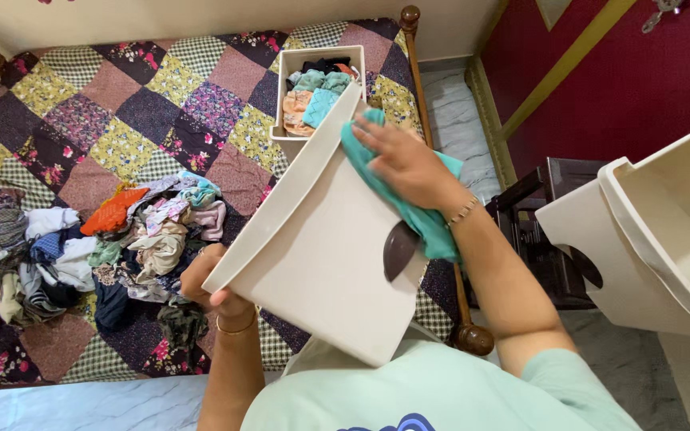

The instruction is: The person wipes the exterior and interior of a white plastic storage bin with a cloth, then places folded clothes into the bin. The person then uses a toothbrush to scrub the inside of the bin.

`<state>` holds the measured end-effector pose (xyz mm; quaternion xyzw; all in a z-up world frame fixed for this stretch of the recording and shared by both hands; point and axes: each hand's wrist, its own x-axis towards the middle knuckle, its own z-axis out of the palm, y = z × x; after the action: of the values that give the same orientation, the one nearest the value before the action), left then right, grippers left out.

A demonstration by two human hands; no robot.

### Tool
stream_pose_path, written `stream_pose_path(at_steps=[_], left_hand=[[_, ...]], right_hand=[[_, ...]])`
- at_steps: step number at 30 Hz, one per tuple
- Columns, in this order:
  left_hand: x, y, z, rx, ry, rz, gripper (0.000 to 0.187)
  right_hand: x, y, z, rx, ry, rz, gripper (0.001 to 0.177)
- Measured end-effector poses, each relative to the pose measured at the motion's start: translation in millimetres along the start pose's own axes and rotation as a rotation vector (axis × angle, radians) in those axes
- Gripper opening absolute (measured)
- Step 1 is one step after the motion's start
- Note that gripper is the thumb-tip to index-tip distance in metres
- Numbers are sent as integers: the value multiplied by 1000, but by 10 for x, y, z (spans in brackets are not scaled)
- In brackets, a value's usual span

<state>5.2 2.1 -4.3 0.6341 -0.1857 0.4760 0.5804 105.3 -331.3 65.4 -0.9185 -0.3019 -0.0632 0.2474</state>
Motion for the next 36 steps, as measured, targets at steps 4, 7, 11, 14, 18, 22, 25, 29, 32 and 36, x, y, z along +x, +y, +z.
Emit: stream_pose_path(at_steps=[4,7,11,14,18,22,25,29,32,36], left_hand=[[-59,-34,-10,85,13,-44,85],[-108,-104,-52,85,34,-16,82],[-120,-509,-68,20,-68,-11,68],[3,-872,-151,-13,-305,-276,52],[555,-1162,-320,-105,-826,-1042,46],[681,-1142,-79,378,-1285,-965,54],[500,-1179,214,631,-1300,-871,68],[200,-1121,581,782,-1112,-771,78],[55,-966,834,738,-901,-656,73],[262,-637,936,708,-693,-491,60]], right_hand=[[46,448,272,235,-23,168,62],[-290,989,553,807,-58,623,66],[-842,1454,1044,1504,-165,740,61],[-1084,1353,1417,1730,-6,779,55],[-1146,1241,1552,1739,79,870,47],[-1172,1098,1586,1440,160,903,40],[-1225,982,1617,1362,277,992,36],[-1292,668,1579,1231,393,884,39],[-1278,244,1501,888,417,721,45],[-1198,-249,1218,466,468,506,51]])
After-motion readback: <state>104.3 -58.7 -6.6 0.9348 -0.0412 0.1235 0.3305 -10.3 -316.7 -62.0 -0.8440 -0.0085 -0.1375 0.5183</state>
